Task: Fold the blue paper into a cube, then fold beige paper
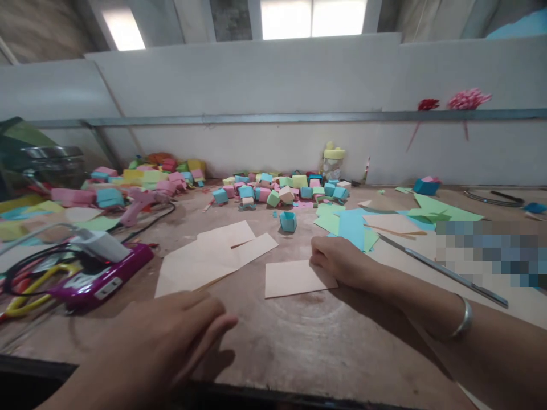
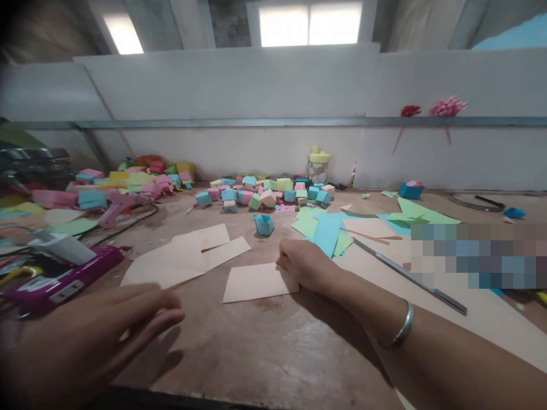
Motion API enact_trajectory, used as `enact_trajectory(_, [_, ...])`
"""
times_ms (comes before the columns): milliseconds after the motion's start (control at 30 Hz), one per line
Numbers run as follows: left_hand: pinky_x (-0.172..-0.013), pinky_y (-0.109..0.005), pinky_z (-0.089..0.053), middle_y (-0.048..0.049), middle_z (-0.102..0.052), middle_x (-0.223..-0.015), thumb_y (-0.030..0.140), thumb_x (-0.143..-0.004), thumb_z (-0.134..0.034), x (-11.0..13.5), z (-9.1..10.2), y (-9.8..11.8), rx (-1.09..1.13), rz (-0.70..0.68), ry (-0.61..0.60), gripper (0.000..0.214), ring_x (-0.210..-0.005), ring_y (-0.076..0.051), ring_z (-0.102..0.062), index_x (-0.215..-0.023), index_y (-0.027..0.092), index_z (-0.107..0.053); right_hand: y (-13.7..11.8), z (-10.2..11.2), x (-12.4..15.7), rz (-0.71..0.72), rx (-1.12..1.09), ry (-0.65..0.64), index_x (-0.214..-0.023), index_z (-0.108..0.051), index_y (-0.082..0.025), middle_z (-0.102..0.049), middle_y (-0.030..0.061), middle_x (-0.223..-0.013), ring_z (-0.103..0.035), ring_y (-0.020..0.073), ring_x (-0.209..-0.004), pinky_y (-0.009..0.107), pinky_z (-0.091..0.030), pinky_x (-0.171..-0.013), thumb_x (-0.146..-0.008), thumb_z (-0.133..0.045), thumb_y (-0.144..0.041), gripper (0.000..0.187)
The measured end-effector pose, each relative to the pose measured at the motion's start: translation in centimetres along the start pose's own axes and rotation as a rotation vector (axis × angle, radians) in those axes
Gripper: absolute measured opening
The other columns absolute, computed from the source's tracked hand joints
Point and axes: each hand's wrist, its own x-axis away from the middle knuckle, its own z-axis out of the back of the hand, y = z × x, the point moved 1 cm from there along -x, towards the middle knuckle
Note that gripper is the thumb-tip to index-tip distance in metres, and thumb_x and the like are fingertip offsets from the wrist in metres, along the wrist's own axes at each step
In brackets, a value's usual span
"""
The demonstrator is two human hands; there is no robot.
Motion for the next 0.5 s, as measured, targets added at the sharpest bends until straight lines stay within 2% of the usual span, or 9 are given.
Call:
enact_trajectory(33, [-0.056, -0.034, -0.037, -0.0038, -0.063, -0.068, 0.052, -0.084, -0.046, -0.8, 0.6, 0.4, 0.028, 0.012, 0.023, 0.035, -0.061, -0.024, -0.058, -0.070, 0.025, -0.063, 0.0, 0.2, 0.0, 0.003, -0.038, 0.027, -0.091, -0.061, -0.014, -0.063, 0.0008, -0.087, -0.061, 0.0131, -0.077, 0.032, -0.052, -0.070, -0.090, -0.056, -0.032, 0.019])
enact_trajectory(67, [-0.061, -0.038, -0.038, -0.0053, -0.062, -0.070, 0.057, -0.079, -0.051, -1.8, 1.1, 0.8, 0.098, 0.113, 0.053, 0.036, -0.065, -0.027, -0.057, -0.072, 0.023, -0.062, -0.1, 0.3, 0.1, 0.005, -0.081, 0.062, -0.088, -0.061, -0.014, -0.063, 0.0001, -0.084, -0.061, 0.0127, -0.075, 0.032, -0.051, -0.069, -0.090, -0.056, -0.032, 0.018])
enact_trajectory(100, [-0.069, -0.044, -0.040, -0.0079, -0.063, -0.077, 0.057, -0.073, -0.061, -3.0, 1.5, 1.2, 0.217, 0.207, 0.113, 0.037, -0.075, -0.031, -0.058, -0.084, 0.021, -0.063, -0.1, 0.5, 0.1, 0.008, -0.128, 0.103, -0.087, -0.060, -0.014, -0.062, -0.0006, -0.082, -0.060, 0.0121, -0.073, 0.031, -0.051, -0.068, -0.091, -0.055, -0.032, 0.018])
enact_trajectory(133, [-0.077, -0.048, -0.040, -0.0111, -0.063, -0.093, 0.055, -0.068, -0.067, -4.4, 1.9, 1.6, 0.283, 0.220, 0.153, 0.054, -0.088, -0.035, -0.057, -0.108, 0.020, -0.058, 0.0, 0.7, 0.1, 0.012, -0.175, 0.149, -0.085, -0.060, -0.014, -0.061, -0.0014, -0.079, -0.059, 0.0116, -0.071, 0.029, -0.050, -0.066, -0.091, -0.055, -0.031, 0.019])
enact_trajectory(200, [-0.090, -0.050, -0.039, -0.0186, -0.048, -0.131, 0.050, -0.056, -0.079, -7.3, 2.1, 2.0, 0.426, 0.179, 0.116, 0.091, -0.114, -0.038, -0.049, -0.133, 0.019, -0.040, 0.3, 1.0, 0.2, 0.020, -0.267, 0.242, -0.082, -0.057, -0.015, -0.058, -0.0027, -0.074, -0.057, 0.0108, -0.067, 0.027, -0.048, -0.062, -0.092, -0.052, -0.032, 0.020])
enact_trajectory(267, [-0.096, -0.049, -0.040, -0.0206, -0.036, -0.143, 0.042, -0.049, -0.086, -9.9, 1.7, 2.0, 0.613, 0.136, 0.010, 0.111, -0.126, -0.037, -0.042, -0.141, 0.021, -0.028, 0.7, 1.4, 0.2, 0.025, -0.346, 0.324, -0.079, -0.055, -0.016, -0.054, -0.0039, -0.070, -0.054, 0.0105, -0.064, 0.026, -0.045, -0.061, -0.093, -0.050, -0.031, 0.022])
enact_trajectory(333, [-0.095, -0.047, -0.044, -0.0206, -0.024, -0.151, 0.039, -0.054, -0.084, -11.8, 1.0, 1.9, 0.816, 0.097, -0.067, 0.115, -0.131, -0.036, -0.037, -0.145, 0.024, -0.016, 1.1, 1.7, 0.2, 0.013, -0.409, 0.394, -0.076, -0.052, -0.017, -0.051, -0.0046, -0.067, -0.051, 0.0105, -0.063, 0.026, -0.043, -0.061, -0.092, -0.049, -0.030, 0.021])
enact_trajectory(433, [-0.101, -0.039, -0.041, -0.0112, -0.008, -0.157, 0.028, -0.057, -0.083, -13.3, -0.3, 2.0, 1.097, -0.027, -0.110, 0.119, -0.139, -0.029, -0.026, -0.147, 0.031, -0.006, 1.5, 1.8, 0.2, -0.035, -0.496, 0.438, -0.072, -0.049, -0.019, -0.048, -0.0050, -0.062, -0.047, 0.0105, -0.059, 0.025, -0.038, -0.057, -0.090, -0.047, -0.028, 0.020])
enact_trajectory(500, [-0.105, -0.035, -0.035, -0.0063, -0.018, -0.156, 0.019, -0.051, -0.084, -13.5, -1.1, 2.3, 1.231, -0.108, -0.129, 0.118, -0.138, -0.024, -0.028, -0.145, 0.033, -0.015, 1.2, 1.7, 0.2, -0.064, -0.553, 0.421, -0.072, -0.050, -0.020, -0.048, -0.0051, -0.060, -0.046, 0.0105, -0.056, 0.025, -0.036, -0.054, -0.089, -0.047, -0.028, 0.020])
